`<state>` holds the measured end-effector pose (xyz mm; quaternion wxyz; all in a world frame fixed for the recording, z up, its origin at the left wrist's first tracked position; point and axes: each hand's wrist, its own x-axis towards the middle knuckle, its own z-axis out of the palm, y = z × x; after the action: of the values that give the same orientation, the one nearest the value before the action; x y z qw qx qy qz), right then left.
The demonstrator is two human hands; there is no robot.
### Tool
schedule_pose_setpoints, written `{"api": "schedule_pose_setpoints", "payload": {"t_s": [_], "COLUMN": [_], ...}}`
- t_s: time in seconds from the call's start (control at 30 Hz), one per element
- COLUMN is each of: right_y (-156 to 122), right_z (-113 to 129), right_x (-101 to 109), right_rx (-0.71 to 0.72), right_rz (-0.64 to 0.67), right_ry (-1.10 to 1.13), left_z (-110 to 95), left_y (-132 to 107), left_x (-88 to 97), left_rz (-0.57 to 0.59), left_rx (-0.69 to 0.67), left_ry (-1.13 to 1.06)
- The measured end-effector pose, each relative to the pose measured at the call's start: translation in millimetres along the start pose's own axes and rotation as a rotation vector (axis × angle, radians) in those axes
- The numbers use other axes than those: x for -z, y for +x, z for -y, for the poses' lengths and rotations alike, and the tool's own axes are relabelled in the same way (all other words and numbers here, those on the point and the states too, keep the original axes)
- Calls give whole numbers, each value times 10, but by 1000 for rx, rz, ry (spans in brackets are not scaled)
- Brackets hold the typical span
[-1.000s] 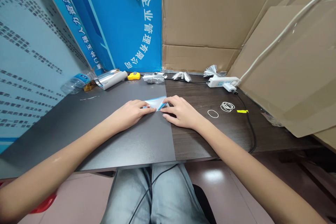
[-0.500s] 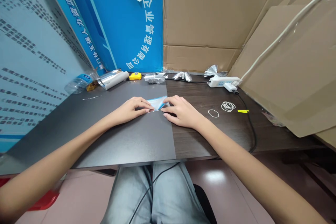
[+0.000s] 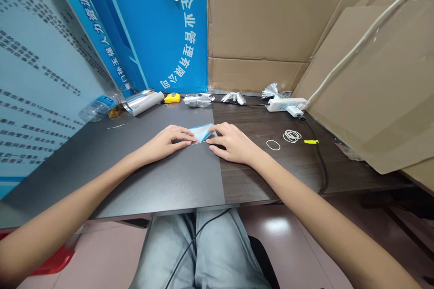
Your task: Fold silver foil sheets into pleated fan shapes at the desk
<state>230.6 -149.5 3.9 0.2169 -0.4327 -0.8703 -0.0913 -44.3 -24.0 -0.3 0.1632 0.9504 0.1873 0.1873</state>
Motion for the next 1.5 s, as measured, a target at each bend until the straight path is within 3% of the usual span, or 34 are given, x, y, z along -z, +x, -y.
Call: {"api": "schedule_pose_setpoints", "payload": {"t_s": [0.3,0.73,0.97,1.3,1.5], "right_y": [-3,-14,-16,-9,-8], "right_z": [-28,-48,-48,30,49], "right_x": [-23,-15,-3,65,76], "right_rx": [7,-18,-16,42,44], "right_rz": [0,30,25,-14,-11], "right_ry": [4,11,15,-68,-54], "left_z": [21,-208,-133,-156,-212], "left_y": [-5,-44,-3,-9,-2], "left_x": [-6,60,25,19,30], "left_rz": [5,79,71,105,55], "left_rx": [-24,-28,-212,-201,-243], "left_ry": [35,310,248,294,270]}}
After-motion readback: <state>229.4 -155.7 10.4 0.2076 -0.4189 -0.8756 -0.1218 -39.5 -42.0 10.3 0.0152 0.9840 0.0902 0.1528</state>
